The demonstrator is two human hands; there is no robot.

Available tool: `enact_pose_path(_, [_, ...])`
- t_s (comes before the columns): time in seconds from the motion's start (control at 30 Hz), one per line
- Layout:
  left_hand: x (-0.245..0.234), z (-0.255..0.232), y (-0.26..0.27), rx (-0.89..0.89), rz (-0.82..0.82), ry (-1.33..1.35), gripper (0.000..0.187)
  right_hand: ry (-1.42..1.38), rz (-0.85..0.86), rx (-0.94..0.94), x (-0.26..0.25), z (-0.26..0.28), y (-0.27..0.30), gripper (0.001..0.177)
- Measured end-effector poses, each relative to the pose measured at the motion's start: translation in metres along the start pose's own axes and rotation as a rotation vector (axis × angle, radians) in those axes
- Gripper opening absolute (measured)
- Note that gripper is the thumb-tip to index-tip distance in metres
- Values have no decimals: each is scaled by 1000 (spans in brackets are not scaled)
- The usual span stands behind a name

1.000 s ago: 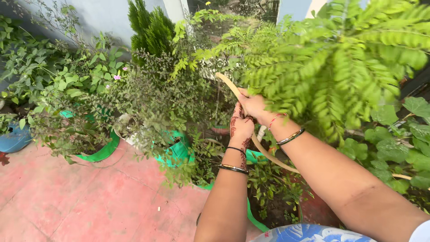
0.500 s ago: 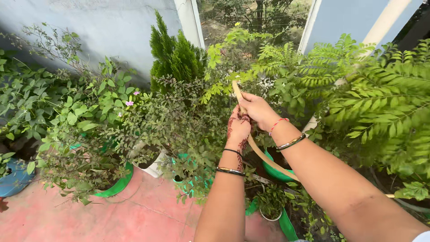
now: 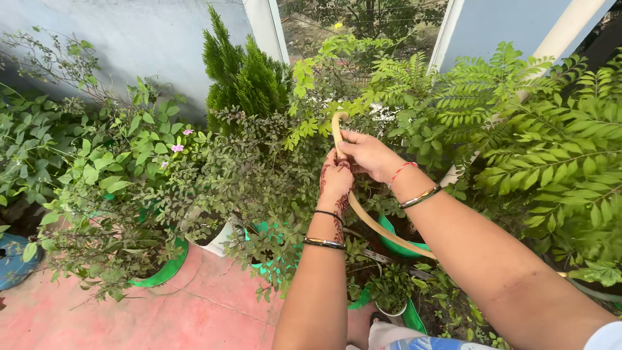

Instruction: The person waters plants using a hose, moving the end of the hose to direct water into different potted plants and toward a small tree.

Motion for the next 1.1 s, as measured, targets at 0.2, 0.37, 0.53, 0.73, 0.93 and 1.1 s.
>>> enact_pose_path(0.2, [13, 11, -9, -35, 31, 118, 40, 125, 77, -8, -18, 8, -6, 48])
enact_pose_path(0.37, [25, 22, -13, -61, 22, 139, 47, 107, 46, 69, -27, 14, 4, 47])
enact_pose_path(0.53, [31, 28, -18, -89, 66, 212, 44, 108, 87, 113, -29, 11, 5, 52])
enact_pose_path(0.73, [30, 17, -22, -76, 58, 227, 40, 94, 63, 101, -25, 8, -7, 51])
enact_pose_path(0.93, [22, 29, -40, -77, 10, 103, 44, 124, 19, 105, -11, 5, -21, 48])
enact_pose_path(1.1, [24, 42, -63, -96, 34, 283, 40, 136, -12, 109, 2, 8, -31, 49])
Point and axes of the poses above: each hand's wrist, its own y-axis away from the middle knuckle, its own x-axis out of the palm, z = x × y, the point moved 6 cm from there along -y, towards the middle knuckle, and after that the axes turned 12 degrees about -z, right-handed, at the moved point
